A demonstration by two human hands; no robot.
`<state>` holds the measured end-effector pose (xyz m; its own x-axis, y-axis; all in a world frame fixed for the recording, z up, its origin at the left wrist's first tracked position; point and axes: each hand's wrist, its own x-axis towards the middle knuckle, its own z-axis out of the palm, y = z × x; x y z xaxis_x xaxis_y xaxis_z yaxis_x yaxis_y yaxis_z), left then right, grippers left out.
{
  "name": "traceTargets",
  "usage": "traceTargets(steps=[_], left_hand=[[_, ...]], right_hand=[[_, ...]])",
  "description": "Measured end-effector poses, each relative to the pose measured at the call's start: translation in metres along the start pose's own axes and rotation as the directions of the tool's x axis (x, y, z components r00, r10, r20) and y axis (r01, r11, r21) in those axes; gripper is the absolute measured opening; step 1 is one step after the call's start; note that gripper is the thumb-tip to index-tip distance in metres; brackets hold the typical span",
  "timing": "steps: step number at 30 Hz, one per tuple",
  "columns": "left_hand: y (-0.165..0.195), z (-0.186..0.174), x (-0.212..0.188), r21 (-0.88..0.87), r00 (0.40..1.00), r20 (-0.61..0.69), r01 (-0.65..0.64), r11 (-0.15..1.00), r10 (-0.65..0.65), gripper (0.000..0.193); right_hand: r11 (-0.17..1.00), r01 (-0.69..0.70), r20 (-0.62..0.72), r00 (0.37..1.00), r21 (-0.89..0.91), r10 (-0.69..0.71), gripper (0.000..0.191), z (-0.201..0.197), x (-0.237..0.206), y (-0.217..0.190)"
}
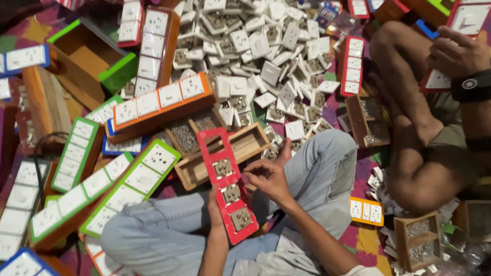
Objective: The person assembles a multi-gang electrical switchboard by hand. They insert metal switch mechanisms into a red plastic frame, align them, and secure them with screws. They then attach white plastic faceplates over the switches and tighten the screws to complete the assembly.
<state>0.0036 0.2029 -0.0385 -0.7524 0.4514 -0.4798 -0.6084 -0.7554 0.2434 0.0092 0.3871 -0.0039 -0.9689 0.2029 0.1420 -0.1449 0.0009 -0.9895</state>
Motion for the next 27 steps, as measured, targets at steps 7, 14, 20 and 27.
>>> traceTargets(steps=[7, 14, 20, 27], left_hand=[[-0.007, -0.011, -0.008, 0.062, 0.987, 0.145, -0.077, 0.995, 0.067, 0.060], [0.000, -0.025, -0.015, 0.001, 0.997, 0.071, -0.044, 0.999, 0.044, 0.055], [0.004, -0.036, -0.017, -0.028, 0.994, 0.043, -0.098, 0.995, 0.100, 0.053], [0.011, -0.036, -0.014, -0.021, 0.982, 0.132, -0.132, 0.991, 0.134, 0.052]], right_hand=[[0.987, -0.160, -0.050, 0.986, -0.003, 0.160, 0.022, 0.017, -0.013, -0.022], [0.918, 0.023, 0.062, 0.998, -0.396, 0.001, 0.018, 0.033, -0.015, -0.038], [0.914, 0.041, 0.082, 0.997, -0.403, -0.009, 0.017, 0.047, -0.019, -0.033], [0.935, -0.351, 0.002, 0.936, -0.053, 0.352, 0.015, 0.057, -0.028, -0.027]])
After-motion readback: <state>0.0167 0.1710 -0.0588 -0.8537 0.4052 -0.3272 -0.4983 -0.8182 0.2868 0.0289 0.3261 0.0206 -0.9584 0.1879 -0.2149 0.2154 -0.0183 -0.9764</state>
